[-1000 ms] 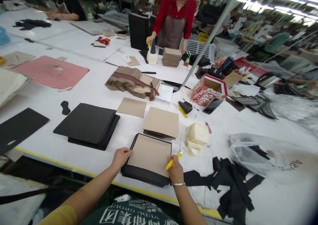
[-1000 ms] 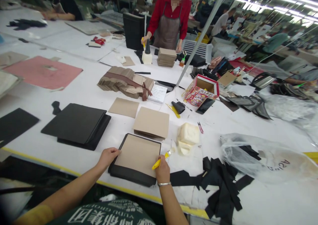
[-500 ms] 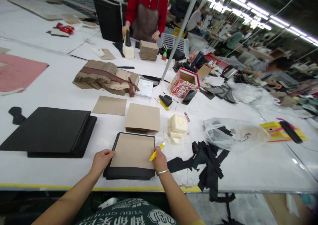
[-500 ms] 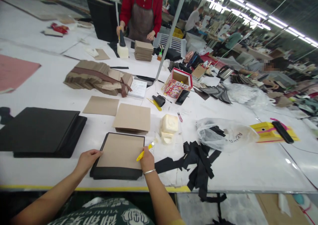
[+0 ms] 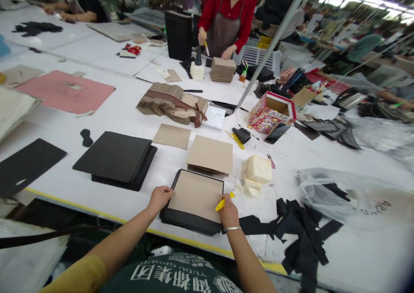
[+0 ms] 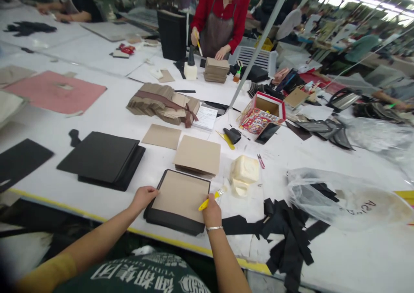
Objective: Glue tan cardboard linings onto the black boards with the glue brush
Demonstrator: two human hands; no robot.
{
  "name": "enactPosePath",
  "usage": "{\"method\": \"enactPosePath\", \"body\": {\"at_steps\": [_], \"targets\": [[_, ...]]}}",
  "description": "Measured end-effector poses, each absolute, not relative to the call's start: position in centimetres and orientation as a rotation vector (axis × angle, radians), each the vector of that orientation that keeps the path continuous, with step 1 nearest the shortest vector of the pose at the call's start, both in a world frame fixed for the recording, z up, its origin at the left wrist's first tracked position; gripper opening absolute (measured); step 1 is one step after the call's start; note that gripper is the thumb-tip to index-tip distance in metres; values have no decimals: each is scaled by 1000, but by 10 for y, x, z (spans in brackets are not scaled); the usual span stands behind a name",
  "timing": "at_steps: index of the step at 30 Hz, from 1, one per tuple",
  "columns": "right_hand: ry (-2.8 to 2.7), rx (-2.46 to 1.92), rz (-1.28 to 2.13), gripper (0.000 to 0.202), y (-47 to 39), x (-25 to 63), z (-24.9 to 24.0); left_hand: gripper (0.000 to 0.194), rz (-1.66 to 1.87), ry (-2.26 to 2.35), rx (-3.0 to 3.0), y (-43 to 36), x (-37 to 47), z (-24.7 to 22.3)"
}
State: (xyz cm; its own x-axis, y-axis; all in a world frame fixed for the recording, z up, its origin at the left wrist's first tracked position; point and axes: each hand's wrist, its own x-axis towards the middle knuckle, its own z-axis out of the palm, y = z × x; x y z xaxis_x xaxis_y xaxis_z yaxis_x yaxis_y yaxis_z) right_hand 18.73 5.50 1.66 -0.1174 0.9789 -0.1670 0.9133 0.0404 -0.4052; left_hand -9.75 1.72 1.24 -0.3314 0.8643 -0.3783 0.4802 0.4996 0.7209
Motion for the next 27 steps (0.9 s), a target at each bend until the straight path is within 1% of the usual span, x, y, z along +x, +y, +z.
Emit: {"method": "enactPosePath", "body": {"at_steps": [6, 8, 11, 13, 14, 17, 19, 21, 24, 27], "targets": [[-2299, -2140, 543, 13, 59, 179, 26, 20, 508, 1958, 1265, 24, -106, 18], [-2364, -2207, 487, 17, 61, 178, 32, 16, 431, 1947, 1338, 29, -110, 23], [-2410, -2293, 399, 29, 64, 183, 42, 14, 321, 1948, 1439, 36, -116, 32], [-2393, -2276, 290, 35, 65, 186, 47, 12, 284, 1965, 1501, 40, -116, 39], [-2384, -2219, 223, 35, 65, 186, 47, 14, 286, 1975, 1544, 41, -114, 42], [-2351, -1861, 95, 27, 60, 175, 40, 35, 381, 1924, 1885, 40, -98, 44], [-2310, -1600, 107, 22, 55, 161, 27, 46, 442, 1819, 2183, 39, -82, 36], [-2277, -1428, 138, 16, 52, 147, 11, 56, 429, 1744, 2352, 37, -68, 22], [-2257, -1386, 200, 14, 52, 139, -6, 67, 346, 1750, 2413, 36, -55, 3], [-2269, -1399, 268, 20, 52, 148, 3, 67, 301, 1801, 2423, 34, -53, -3]]}}
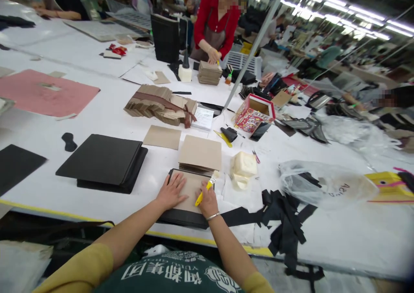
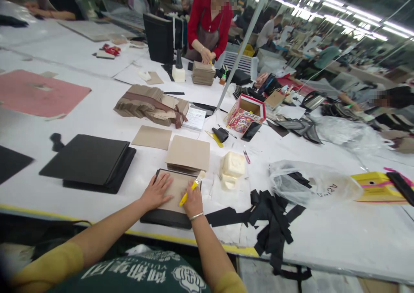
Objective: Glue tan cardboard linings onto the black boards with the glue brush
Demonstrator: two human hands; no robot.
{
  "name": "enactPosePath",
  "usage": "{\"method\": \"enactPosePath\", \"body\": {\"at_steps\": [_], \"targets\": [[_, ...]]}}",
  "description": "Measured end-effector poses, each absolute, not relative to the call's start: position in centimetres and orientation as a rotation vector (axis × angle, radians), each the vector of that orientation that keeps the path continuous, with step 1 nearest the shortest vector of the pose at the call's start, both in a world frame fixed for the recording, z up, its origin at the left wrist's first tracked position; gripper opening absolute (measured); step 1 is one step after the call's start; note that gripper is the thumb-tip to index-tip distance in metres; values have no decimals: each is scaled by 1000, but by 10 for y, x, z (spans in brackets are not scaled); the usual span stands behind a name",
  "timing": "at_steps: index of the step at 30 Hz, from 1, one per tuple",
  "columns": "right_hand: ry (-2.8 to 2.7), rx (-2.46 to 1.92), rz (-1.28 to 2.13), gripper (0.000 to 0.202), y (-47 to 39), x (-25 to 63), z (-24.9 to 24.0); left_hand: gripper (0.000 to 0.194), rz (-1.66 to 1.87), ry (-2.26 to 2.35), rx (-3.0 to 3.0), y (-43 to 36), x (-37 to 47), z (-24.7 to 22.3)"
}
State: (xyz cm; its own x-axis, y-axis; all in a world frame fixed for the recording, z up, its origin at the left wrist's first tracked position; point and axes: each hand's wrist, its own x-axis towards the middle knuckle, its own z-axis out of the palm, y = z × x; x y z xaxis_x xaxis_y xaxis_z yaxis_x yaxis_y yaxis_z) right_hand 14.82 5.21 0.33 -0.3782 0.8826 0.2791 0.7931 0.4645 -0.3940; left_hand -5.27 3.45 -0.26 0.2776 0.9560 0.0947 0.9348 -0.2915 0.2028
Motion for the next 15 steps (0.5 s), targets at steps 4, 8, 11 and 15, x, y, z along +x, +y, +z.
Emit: {"method": "enactPosePath", "body": {"at_steps": [4, 8, 11, 15], "targets": [[-2100, -1465, 458, 31, 52, 158, 49, 50, 278, 1634, 2525, 24, -52, 3], [-1629, -1478, 1009, 35, 67, 122, 81, 50, 300, 1424, 2596, 11, -52, 5], [-1428, -1483, 1302, 29, 86, 76, 73, 54, 330, 1428, 2589, 7, -53, 4], [-1359, -1551, 1297, 22, 103, 54, 46, 55, 347, 1420, 2601, 7, -54, 1]]}}
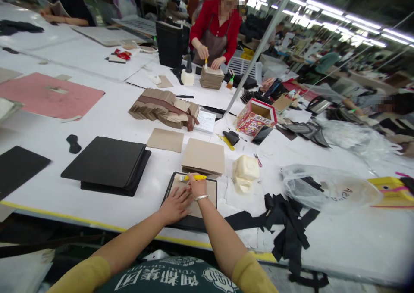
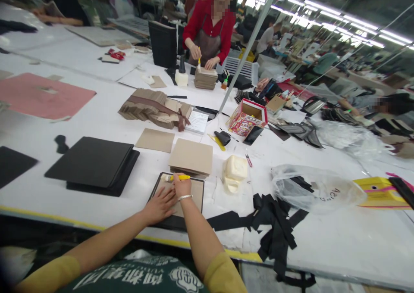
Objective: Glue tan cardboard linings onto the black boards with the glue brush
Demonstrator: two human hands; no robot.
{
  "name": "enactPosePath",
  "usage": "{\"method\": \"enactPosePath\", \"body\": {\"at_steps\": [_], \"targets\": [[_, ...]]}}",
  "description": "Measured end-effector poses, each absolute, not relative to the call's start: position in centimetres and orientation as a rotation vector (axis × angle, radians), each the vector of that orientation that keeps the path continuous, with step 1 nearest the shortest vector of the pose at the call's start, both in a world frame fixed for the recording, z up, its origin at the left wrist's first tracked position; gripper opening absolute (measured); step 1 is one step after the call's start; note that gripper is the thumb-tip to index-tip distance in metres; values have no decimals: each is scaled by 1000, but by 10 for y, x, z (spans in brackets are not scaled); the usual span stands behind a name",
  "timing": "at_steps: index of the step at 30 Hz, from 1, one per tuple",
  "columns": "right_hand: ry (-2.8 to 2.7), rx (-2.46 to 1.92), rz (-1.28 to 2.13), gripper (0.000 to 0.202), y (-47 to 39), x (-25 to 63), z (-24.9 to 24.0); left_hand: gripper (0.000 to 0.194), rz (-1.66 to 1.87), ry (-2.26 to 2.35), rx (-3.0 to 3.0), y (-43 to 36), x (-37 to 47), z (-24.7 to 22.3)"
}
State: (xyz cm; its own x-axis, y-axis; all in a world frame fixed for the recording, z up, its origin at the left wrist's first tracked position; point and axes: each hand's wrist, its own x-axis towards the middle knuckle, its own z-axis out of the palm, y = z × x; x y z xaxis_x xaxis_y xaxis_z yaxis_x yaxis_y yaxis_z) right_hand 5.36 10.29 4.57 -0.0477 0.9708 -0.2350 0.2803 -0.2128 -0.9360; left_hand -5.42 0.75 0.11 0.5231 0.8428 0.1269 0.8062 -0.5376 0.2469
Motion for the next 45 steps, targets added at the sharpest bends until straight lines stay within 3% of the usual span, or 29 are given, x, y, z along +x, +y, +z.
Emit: {"method": "enactPosePath", "body": {"at_steps": [9, 20, 27, 32, 38, 42, 45], "targets": [[-1172, -1781, 1160, 22, 95, 169, 49, 54, 283, 1418, 2632, 7, -54, -3], [-1518, -1802, 898, 32, 38, 262, 73, 52, 179, 1446, 2629, 4, -50, 2], [-2345, -1863, 218, 14, -55, 255, -17, 55, 173, 1442, 2640, 4, -49, -4], [-2293, -1861, 241, 24, -57, 257, -49, 54, 144, 1451, 2610, 4, -47, -2], [-1806, -1777, 542, 9, -31, 269, 26, 58, 143, 1457, 2388, 11, -41, 18], [-1668, -1550, 757, 25, -19, 241, 99, 84, 458, 1282, 2056, 15, -5, 66], [-1611, -1428, 890, 28, -9, 216, 130, 72, 503, 945, 1685, 13, 24, 95]]}}
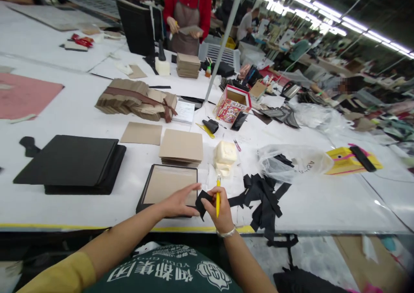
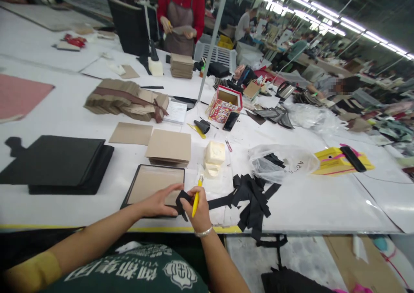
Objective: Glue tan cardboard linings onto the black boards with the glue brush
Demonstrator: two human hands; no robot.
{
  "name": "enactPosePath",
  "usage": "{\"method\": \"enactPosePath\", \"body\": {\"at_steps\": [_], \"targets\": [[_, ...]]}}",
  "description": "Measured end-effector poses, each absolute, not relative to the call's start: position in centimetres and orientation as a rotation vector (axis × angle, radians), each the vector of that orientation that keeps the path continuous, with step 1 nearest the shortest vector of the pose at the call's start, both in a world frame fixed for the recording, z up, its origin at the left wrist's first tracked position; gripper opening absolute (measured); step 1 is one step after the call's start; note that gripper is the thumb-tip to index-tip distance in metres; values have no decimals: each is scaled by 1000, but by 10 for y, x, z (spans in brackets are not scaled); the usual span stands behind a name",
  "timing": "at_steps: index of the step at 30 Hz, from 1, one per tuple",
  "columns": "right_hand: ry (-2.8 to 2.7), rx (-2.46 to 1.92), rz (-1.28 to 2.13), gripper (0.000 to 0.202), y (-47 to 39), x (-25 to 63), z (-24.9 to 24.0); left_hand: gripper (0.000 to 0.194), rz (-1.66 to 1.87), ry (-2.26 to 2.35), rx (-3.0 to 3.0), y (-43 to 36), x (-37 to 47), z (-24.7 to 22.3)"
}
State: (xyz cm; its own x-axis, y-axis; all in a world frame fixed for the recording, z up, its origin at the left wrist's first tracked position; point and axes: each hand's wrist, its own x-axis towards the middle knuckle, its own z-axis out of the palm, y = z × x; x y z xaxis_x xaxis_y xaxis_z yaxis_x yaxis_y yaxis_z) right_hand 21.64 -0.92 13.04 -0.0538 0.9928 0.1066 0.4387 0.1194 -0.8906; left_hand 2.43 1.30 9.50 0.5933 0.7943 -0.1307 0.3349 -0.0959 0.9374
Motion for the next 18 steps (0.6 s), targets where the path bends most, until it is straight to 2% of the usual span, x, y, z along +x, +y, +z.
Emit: {"method": "enactPosePath", "body": {"at_steps": [3, 5, 11, 18], "targets": [[-1575, -1455, 750, 25, 5, 205, 137, 46, 346, 721, 1282, 8, 29, 97], [-1579, -1493, 602, 24, 17, 204, 129, 36, 382, 784, 1061, 6, 14, 87], [-1623, -1615, 456, 24, 46, 194, 72, 41, 670, 1225, 611, 25, -54, 57], [-1799, -1675, 369, 26, 76, 173, 16, 33, 699, 1735, 919, 63, -73, 36]]}}
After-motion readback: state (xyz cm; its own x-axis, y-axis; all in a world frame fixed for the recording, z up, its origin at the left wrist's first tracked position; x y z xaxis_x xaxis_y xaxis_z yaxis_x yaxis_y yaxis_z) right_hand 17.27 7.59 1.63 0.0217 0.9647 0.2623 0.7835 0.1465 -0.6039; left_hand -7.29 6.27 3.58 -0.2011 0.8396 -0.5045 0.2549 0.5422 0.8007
